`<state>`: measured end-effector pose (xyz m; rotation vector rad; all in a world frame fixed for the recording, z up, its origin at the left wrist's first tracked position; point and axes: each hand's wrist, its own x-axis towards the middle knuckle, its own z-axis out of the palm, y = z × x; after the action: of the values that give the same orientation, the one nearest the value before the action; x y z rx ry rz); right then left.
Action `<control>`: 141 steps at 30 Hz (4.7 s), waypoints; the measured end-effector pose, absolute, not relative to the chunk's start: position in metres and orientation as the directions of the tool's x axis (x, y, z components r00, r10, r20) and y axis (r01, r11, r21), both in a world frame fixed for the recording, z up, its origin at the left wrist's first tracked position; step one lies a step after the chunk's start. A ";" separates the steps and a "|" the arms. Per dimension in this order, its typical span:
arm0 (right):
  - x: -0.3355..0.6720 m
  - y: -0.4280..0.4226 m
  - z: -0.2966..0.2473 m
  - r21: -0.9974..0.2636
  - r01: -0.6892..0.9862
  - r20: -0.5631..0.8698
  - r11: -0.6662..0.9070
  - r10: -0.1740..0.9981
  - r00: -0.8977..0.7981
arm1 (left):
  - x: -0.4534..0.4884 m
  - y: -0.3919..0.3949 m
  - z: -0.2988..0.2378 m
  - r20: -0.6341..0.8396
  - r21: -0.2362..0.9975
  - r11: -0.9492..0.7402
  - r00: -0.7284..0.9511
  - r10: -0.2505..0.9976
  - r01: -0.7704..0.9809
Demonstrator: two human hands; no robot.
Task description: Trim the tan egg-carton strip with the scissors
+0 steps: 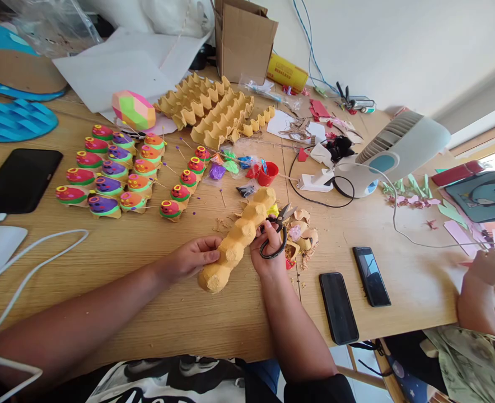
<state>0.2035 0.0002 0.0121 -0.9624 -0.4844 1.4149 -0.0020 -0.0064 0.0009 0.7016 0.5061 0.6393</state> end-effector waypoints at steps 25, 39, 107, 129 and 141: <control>0.191 -0.020 -0.003 -0.851 0.521 0.053 0.070 0.997 -0.048 | -0.011 0.012 0.008 -0.206 0.437 0.498 0.455 0.866 -0.749; 0.193 -0.020 -0.009 -0.749 0.657 0.126 0.090 0.992 0.008 | -0.012 0.012 0.002 -0.198 0.448 0.493 0.455 0.868 -0.746; 0.181 -0.029 0.016 -0.681 0.691 0.198 0.243 0.969 -0.146 | -0.009 0.012 0.022 -0.142 0.445 0.495 0.487 0.862 -0.747; 0.189 -0.023 0.008 -0.449 0.803 0.395 0.392 0.893 -0.215 | -0.010 0.009 0.014 -0.119 0.442 0.533 0.541 0.832 -0.722; 0.188 -0.027 0.007 -0.569 0.759 0.342 0.318 0.930 -0.133 | -0.008 0.010 0.013 -0.118 0.431 0.529 0.536 0.836 -0.731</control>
<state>0.1877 -0.0265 0.0066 -1.4890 -1.9388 0.3395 -0.0080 0.0102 0.0132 0.3512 0.3296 0.9558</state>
